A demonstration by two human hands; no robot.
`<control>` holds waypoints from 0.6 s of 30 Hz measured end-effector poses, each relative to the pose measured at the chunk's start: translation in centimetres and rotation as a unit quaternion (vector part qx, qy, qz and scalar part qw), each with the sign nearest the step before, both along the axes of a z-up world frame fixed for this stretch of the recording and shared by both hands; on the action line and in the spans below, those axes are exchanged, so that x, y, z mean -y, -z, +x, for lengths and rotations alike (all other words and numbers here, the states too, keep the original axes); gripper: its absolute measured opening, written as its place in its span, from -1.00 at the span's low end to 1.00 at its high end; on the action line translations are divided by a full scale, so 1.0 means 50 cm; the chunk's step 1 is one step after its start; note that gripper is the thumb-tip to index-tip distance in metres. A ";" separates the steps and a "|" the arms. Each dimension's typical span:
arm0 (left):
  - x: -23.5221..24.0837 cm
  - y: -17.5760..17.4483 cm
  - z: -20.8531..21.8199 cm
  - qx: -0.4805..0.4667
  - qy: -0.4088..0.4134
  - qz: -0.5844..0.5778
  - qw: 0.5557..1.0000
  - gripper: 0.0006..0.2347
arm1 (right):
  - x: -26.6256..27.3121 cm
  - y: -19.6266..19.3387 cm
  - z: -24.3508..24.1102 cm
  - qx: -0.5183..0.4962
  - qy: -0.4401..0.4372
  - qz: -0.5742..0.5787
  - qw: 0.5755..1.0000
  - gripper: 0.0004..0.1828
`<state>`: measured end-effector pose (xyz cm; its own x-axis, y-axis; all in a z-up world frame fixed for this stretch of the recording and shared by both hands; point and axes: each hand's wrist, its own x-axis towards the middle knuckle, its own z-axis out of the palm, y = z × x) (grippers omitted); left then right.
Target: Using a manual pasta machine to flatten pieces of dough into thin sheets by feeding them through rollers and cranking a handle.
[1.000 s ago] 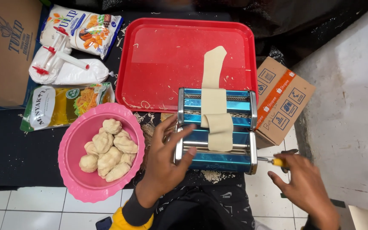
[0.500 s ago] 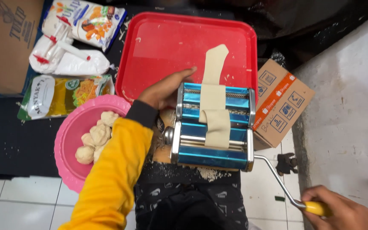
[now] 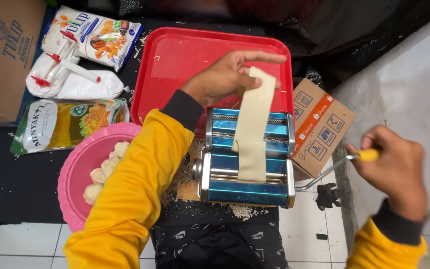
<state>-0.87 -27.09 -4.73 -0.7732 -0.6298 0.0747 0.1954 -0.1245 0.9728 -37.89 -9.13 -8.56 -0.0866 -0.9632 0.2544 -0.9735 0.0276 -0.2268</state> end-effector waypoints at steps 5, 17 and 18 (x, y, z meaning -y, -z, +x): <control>0.023 -0.021 -0.040 -0.017 -0.122 -0.024 0.992 -0.66 | 0.074 0.045 0.055 0.056 0.027 0.178 0.982 -0.80; -0.011 0.014 -0.030 0.031 -0.187 0.002 0.982 -0.70 | -0.159 0.059 0.127 -0.100 0.015 0.492 0.865 -0.39; -0.014 0.018 -0.027 0.030 -0.182 0.005 0.983 -0.68 | -0.188 0.028 0.130 -0.113 0.009 0.535 0.837 -0.39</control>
<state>-2.23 -26.40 -5.64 -0.4992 -0.8660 0.0280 0.1703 -0.0663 0.9832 -31.37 0.24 -9.98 -0.1691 -0.6489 -0.7419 -0.9856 0.1119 0.1268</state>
